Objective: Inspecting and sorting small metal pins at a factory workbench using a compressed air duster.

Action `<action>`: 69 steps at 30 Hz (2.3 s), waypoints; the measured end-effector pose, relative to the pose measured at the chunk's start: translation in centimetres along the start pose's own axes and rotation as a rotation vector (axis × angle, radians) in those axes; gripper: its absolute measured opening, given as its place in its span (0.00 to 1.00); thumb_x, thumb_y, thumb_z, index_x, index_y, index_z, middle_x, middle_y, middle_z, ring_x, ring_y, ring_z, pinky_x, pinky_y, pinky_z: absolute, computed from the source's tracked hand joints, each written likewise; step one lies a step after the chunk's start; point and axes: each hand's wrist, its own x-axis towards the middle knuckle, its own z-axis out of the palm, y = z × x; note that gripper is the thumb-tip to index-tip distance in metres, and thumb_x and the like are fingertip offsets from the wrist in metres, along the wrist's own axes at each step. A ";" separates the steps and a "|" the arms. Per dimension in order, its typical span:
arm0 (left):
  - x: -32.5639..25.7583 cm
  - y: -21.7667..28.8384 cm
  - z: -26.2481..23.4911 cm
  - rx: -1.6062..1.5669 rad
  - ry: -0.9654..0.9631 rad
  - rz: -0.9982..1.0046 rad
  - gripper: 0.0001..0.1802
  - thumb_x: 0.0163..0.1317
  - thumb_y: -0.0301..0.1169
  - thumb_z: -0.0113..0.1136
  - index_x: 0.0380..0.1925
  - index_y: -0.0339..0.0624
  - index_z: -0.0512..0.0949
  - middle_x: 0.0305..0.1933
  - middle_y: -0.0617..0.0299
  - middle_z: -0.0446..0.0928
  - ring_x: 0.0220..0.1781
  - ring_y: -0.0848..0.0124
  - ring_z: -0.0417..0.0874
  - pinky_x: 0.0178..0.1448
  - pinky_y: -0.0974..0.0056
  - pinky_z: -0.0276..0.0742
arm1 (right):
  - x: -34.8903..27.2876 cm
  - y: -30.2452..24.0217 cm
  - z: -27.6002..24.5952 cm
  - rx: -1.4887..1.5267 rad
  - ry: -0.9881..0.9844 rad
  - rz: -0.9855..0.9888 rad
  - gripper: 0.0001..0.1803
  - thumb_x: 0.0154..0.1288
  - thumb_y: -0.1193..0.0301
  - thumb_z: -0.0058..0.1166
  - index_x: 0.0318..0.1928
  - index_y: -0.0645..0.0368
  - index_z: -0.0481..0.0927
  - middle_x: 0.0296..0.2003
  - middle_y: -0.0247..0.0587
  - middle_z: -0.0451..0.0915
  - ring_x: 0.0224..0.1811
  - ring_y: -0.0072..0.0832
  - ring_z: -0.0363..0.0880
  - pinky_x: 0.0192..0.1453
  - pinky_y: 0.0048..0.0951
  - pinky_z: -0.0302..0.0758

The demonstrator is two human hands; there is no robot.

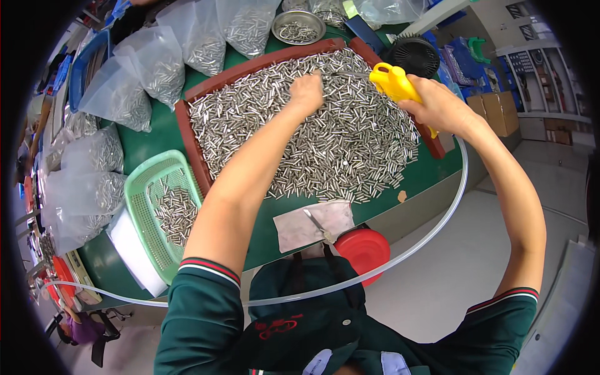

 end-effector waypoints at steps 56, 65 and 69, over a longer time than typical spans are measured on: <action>-4.5 -11.6 -7.7 -0.099 -0.043 0.247 0.11 0.50 0.30 0.59 0.34 0.40 0.80 0.38 0.54 0.78 0.45 0.58 0.78 0.53 0.57 0.71 | 6.1 -3.2 -1.0 -0.127 0.014 -0.151 0.21 0.58 0.63 0.55 0.43 0.69 0.70 0.32 0.58 0.78 0.38 0.49 0.79 0.42 0.42 0.74; -0.7 -8.4 -3.0 0.132 0.081 0.254 0.36 0.49 0.51 0.62 0.57 0.48 0.68 0.61 0.60 0.65 0.65 0.57 0.59 0.62 0.51 0.60 | 3.4 -3.7 -0.2 -0.055 -0.157 -0.114 0.21 0.59 0.66 0.55 0.45 0.70 0.69 0.33 0.60 0.77 0.40 0.51 0.78 0.45 0.42 0.73; -1.2 -7.1 -2.0 0.295 0.195 0.216 0.38 0.48 0.55 0.61 0.57 0.47 0.68 0.60 0.58 0.65 0.63 0.57 0.60 0.58 0.52 0.60 | 2.5 -3.3 0.1 -0.008 -0.126 -0.117 0.20 0.60 0.66 0.55 0.44 0.70 0.69 0.33 0.60 0.77 0.41 0.51 0.77 0.45 0.42 0.72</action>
